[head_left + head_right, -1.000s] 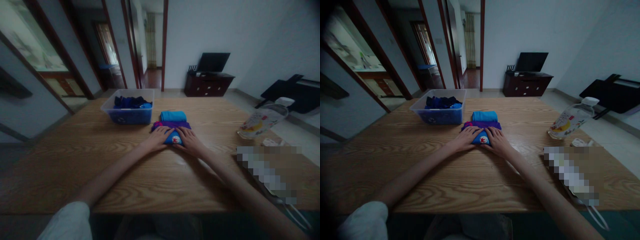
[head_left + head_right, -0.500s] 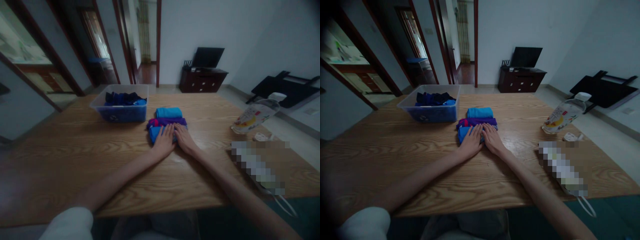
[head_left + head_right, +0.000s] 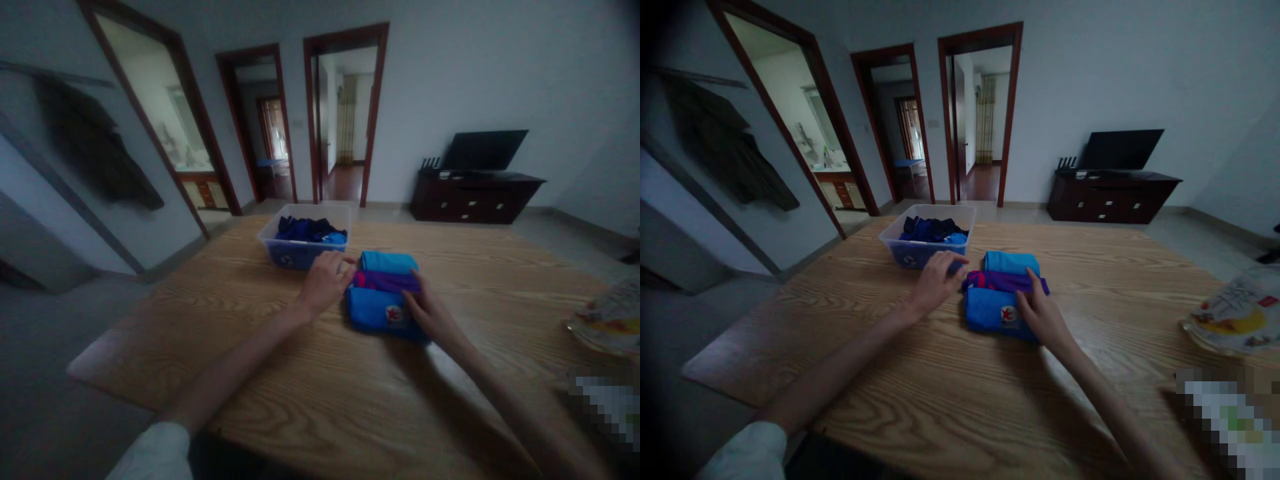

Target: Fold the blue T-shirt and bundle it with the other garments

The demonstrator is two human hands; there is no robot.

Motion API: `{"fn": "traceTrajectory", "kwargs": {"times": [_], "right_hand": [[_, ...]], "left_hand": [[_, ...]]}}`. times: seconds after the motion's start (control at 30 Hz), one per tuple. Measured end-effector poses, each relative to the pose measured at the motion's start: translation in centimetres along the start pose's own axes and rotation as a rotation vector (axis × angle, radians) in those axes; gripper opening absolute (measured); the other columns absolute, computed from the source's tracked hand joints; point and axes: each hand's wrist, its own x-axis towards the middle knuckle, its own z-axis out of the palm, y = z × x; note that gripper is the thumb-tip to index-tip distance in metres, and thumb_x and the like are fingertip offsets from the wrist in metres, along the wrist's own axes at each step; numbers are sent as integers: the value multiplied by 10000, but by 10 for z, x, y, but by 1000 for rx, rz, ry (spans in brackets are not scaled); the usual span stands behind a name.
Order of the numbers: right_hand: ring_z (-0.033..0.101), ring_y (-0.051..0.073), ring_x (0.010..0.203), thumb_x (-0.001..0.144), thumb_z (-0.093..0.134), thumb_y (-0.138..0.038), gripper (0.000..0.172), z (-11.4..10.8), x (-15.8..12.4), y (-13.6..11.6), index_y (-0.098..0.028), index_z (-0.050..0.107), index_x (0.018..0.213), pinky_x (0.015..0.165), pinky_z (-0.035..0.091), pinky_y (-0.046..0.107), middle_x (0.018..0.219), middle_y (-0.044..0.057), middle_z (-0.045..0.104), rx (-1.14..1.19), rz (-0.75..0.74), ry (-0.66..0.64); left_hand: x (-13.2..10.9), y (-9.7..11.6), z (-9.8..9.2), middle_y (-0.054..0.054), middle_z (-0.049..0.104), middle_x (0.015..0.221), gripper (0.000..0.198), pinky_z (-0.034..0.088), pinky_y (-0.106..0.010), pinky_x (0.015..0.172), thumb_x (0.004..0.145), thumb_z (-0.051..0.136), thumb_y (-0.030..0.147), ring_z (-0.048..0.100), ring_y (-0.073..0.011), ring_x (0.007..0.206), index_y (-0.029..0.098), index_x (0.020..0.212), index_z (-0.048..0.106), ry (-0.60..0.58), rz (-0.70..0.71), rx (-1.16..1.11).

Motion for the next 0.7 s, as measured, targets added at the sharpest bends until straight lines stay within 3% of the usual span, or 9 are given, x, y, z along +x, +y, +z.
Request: {"fn": "traceTrajectory", "kwargs": {"times": [0.07, 0.13, 0.2, 0.3, 0.43, 0.57, 0.63, 0.7], "right_hand": [[705, 252, 594, 1111, 409, -456, 574, 10, -26, 0, -149, 416, 1595, 586, 533, 349, 736, 35, 740, -23, -68, -131], [740, 251, 647, 1116, 406, -384, 500, 22, -49, 3, -156, 466, 1556, 601, 523, 334, 833, 71, 778, -87, -192, -205], [759, 255, 668, 1113, 386, -321, 433, 32, -64, 9, -149, 546, 1477, 595, 516, 324, 865, 94, 792, -153, -304, -216], [781, 252, 713, 1110, 365, -265, 390, 43, -70, 18, -148, 597, 1400, 626, 543, 318, 900, 103, 806, -182, -359, -208], [799, 231, 764, 1111, 355, -243, 373, 45, -69, 20, -169, 625, 1358, 679, 577, 300, 941, 105, 816, -148, -375, -217], [793, 233, 734, 1106, 355, -249, 385, 39, -70, 17, -171, 636, 1358, 685, 595, 307, 911, 106, 813, -132, -361, -208], [792, 236, 730, 1107, 354, -253, 378, 36, -71, 15, -172, 648, 1331, 688, 605, 317, 908, 107, 811, -123, -357, -212], [799, 237, 750, 1110, 353, -250, 367, 35, -72, 12, -175, 657, 1302, 695, 611, 321, 935, 110, 814, -109, -358, -222]], "left_hand": [[18, -28, -28, -61, 747, 1195, 165, 498, -428, 1116, 1066, 563, 266, 652, -251, 1195, 222, 1150, 698, 39, -21, 54], [40, -60, -48, -64, 733, 1281, 211, 474, -398, 1162, 1063, 536, 224, 639, -235, 1265, 219, 1205, 692, -11, -92, 102], [62, -90, -61, -58, 713, 1370, 293, 466, -359, 1176, 1065, 483, 175, 632, -210, 1320, 221, 1286, 670, -84, -190, 144], [91, -122, -71, -59, 765, 1289, 352, 518, -323, 1100, 1015, 499, 95, 699, -212, 1236, 214, 1275, 703, -220, -274, 201], [112, -142, -70, -135, 764, 1224, 259, 572, -424, 1033, 1003, 682, 281, 727, -291, 1149, 153, 1223, 730, -386, -412, 304], [117, -150, -57, -86, 722, 1222, 344, 630, -438, 927, 1012, 718, 417, 722, -236, 1056, 155, 1234, 698, -551, -490, 284], [120, -152, -54, -79, 713, 1231, 330, 635, -420, 909, 1019, 709, 408, 717, -240, 1055, 159, 1235, 698, -542, -504, 260], [127, -153, -57, -84, 706, 1249, 332, 631, -427, 920, 1022, 702, 410, 711, -242, 1068, 165, 1247, 694, -437, -500, 241]]}}
